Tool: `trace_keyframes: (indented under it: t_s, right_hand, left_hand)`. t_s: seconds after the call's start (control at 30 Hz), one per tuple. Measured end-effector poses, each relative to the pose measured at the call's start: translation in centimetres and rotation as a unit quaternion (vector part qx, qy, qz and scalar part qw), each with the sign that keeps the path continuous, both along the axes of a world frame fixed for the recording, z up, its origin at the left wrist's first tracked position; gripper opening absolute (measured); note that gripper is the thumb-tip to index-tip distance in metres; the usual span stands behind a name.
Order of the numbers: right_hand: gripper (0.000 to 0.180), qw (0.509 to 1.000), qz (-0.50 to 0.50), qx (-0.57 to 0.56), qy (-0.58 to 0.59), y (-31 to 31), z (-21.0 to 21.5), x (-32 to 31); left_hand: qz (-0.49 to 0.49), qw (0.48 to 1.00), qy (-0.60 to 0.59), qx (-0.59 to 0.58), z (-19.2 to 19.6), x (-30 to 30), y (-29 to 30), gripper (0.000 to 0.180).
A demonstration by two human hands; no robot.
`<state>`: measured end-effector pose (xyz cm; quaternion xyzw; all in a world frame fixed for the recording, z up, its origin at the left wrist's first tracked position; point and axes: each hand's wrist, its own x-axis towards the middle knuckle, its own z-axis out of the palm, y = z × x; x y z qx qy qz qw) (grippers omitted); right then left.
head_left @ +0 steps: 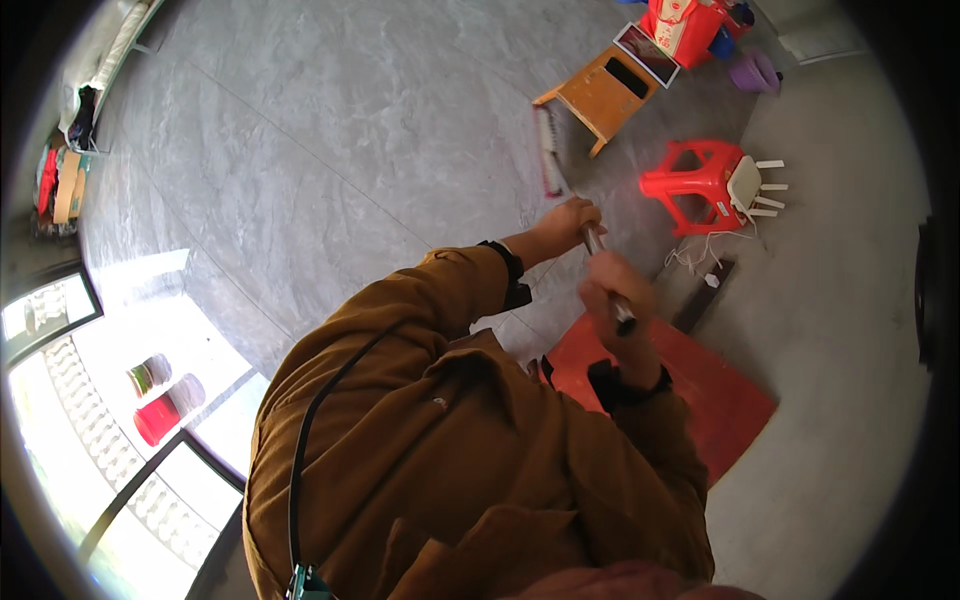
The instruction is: The person sweeps a tiled floor using a long-handled broom, moving debris toward a corner. They briefly lift and reposition a red mat to sweep underneath it, then continue sweeping the remaining floor area.
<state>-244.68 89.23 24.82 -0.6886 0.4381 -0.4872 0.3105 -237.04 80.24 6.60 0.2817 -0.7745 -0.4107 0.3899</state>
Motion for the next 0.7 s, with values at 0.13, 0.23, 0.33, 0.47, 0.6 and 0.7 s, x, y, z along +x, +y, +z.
trace_keyframes:
  t_s: [0.13, 0.23, 0.33, 0.47, 0.6, 0.7]
  right_hand:
    - [0.021, 0.998, -0.028, 0.002, 0.053, -5.8, -3.7, 2.5]
    - [0.026, 0.999, -0.020, 0.040, 0.011, -10.3, -6.7, 2.8]
    - [0.029, 0.990, 0.064, -0.062, 0.108, -14.9, -9.1, 3.0]
    - [0.031, 0.959, 0.168, 0.107, 0.199, -15.9, -8.9, 3.8]
    - [0.029, 0.921, 0.262, 0.130, 0.257, -14.4, -5.8, 4.9]
    - [0.032, 0.949, 0.274, 0.035, 0.152, -11.2, -2.7, 3.2]
  left_hand:
    - [-0.017, 1.000, 0.004, 0.020, -4.9, -1.2, -5.2, 0.020]
    - [-0.040, 0.996, 0.041, 0.072, -8.0, -0.9, -8.4, 0.023]
    - [0.063, 0.957, 0.228, 0.170, -9.7, -1.4, -9.1, 0.023]
    - [0.217, 0.831, 0.459, 0.228, -10.0, -2.8, -7.2, 0.023]
    - [0.286, 0.871, 0.360, 0.173, -8.5, -2.6, -4.9, 0.024]
    - [0.295, 0.941, 0.146, 0.080, -6.3, -2.0, -2.6, 0.025]
